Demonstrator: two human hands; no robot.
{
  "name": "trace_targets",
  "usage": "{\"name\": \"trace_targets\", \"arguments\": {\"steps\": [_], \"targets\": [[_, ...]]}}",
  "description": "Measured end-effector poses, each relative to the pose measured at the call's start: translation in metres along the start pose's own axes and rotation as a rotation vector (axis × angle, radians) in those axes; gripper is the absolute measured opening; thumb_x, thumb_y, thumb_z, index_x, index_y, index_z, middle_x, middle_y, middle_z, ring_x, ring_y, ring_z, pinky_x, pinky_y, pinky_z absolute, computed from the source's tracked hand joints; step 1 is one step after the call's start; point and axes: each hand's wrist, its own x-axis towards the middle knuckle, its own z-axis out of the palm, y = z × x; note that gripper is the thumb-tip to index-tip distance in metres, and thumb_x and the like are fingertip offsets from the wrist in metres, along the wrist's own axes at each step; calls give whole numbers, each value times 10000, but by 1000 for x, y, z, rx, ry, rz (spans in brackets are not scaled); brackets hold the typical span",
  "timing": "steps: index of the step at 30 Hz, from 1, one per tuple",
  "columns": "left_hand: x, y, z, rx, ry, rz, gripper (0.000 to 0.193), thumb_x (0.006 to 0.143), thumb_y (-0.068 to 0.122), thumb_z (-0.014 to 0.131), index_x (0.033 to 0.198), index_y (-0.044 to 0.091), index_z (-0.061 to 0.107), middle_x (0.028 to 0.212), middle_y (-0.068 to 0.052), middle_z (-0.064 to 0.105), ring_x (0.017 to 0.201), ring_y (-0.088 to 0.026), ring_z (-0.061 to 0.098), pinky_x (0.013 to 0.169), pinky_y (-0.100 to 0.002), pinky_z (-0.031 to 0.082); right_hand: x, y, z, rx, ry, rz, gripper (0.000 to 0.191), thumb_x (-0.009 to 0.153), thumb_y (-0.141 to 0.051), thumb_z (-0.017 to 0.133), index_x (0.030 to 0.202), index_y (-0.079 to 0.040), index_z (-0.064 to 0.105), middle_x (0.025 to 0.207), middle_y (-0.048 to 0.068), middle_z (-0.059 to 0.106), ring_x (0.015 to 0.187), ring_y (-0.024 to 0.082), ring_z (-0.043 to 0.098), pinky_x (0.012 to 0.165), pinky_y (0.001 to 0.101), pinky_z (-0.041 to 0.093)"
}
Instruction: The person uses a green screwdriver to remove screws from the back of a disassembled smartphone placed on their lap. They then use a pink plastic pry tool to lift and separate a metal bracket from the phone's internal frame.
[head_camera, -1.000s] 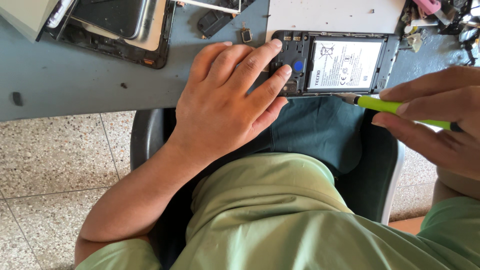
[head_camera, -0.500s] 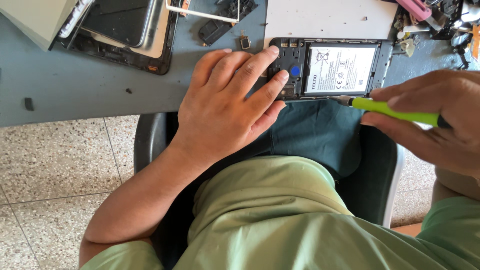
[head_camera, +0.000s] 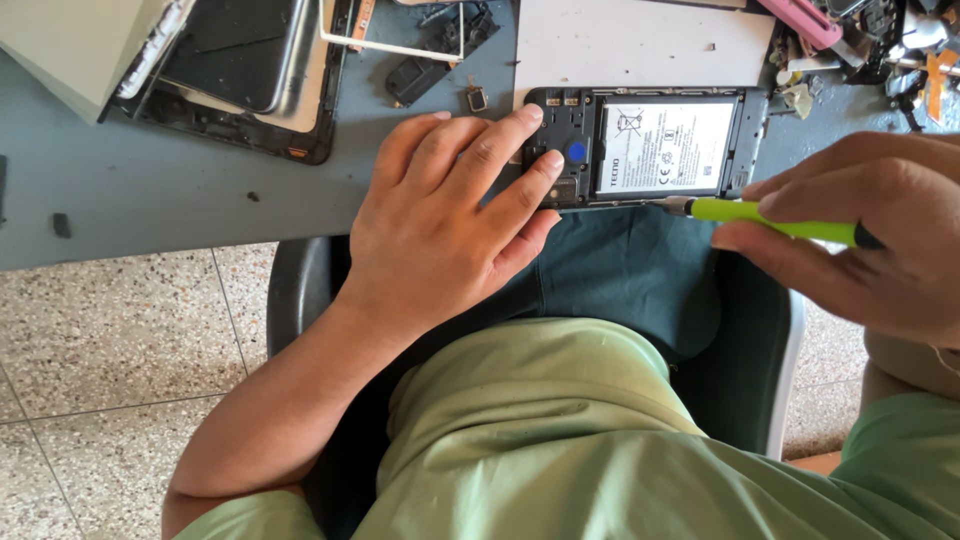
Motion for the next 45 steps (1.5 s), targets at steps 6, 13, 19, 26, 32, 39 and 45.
{"name": "trace_targets", "arguments": {"steps": [6, 13, 19, 26, 32, 39, 45], "targets": [[-1, 0, 1, 10, 3, 5, 327, 1018, 285, 770, 1284, 109, 695, 1478, -90, 581, 1260, -271, 568, 1152, -481, 431, -1, 6, -2, 26, 2, -123, 341, 793, -16, 817, 985, 21, 538, 923, 238, 687, 864, 299, 756, 720, 342, 633], [0, -2, 0, 1, -10, 7, 333, 1020, 287, 770, 1289, 107, 690, 1485, -95, 576, 1249, -277, 571, 1142, -490, 436, -19, 10, -6, 67, 51, -48, 366, 813, 10, 803, 1016, 17, 499, 1053, 235, 665, 952, 314, 764, 800, 326, 644], [-1, -1, 1, 8, -5, 11, 332, 1022, 286, 771, 1292, 111, 689, 1440, -93, 571, 1257, -272, 570, 1147, -492, 433, -38, 31, -5, -12, 5, -57, 357, 813, -16, 810, 1007, -12, 510, 1055, 238, 668, 951, 312, 758, 798, 306, 640], [-1, -2, 1, 9, -10, 12, 330, 1019, 287, 773, 1286, 110, 693, 1440, -93, 574, 1254, -275, 572, 1139, -493, 436, -44, 42, -3, -6, -9, -64, 320, 817, -29, 788, 970, 14, 511, 1037, 254, 666, 957, 312, 749, 811, 311, 636], [-2, -2, 2, 14, -7, 10, 327, 1026, 291, 770, 1289, 112, 694, 1440, -88, 576, 1258, -266, 575, 1148, -490, 436, -43, 49, -3, -57, -51, -147, 286, 802, -47, 794, 897, -4, 527, 1026, 259, 674, 1003, 325, 743, 815, 311, 630], [-3, -2, 3, 24, -3, 13, 326, 1026, 296, 775, 1287, 118, 696, 1440, -85, 575, 1260, -262, 574, 1153, -489, 434, -43, 47, -5, -48, -115, -152, 227, 803, -39, 794, 814, -136, 589, 1018, 178, 683, 1050, 330, 734, 890, 383, 636], [0, -1, 1, 19, 0, 16, 334, 1017, 291, 783, 1286, 113, 696, 1440, -88, 574, 1259, -271, 569, 1148, -491, 435, -62, 61, -3, 56, -78, -147, 205, 840, -56, 751, 962, -66, 586, 1134, 188, 672, 1095, 286, 716, 914, 345, 635]]}}
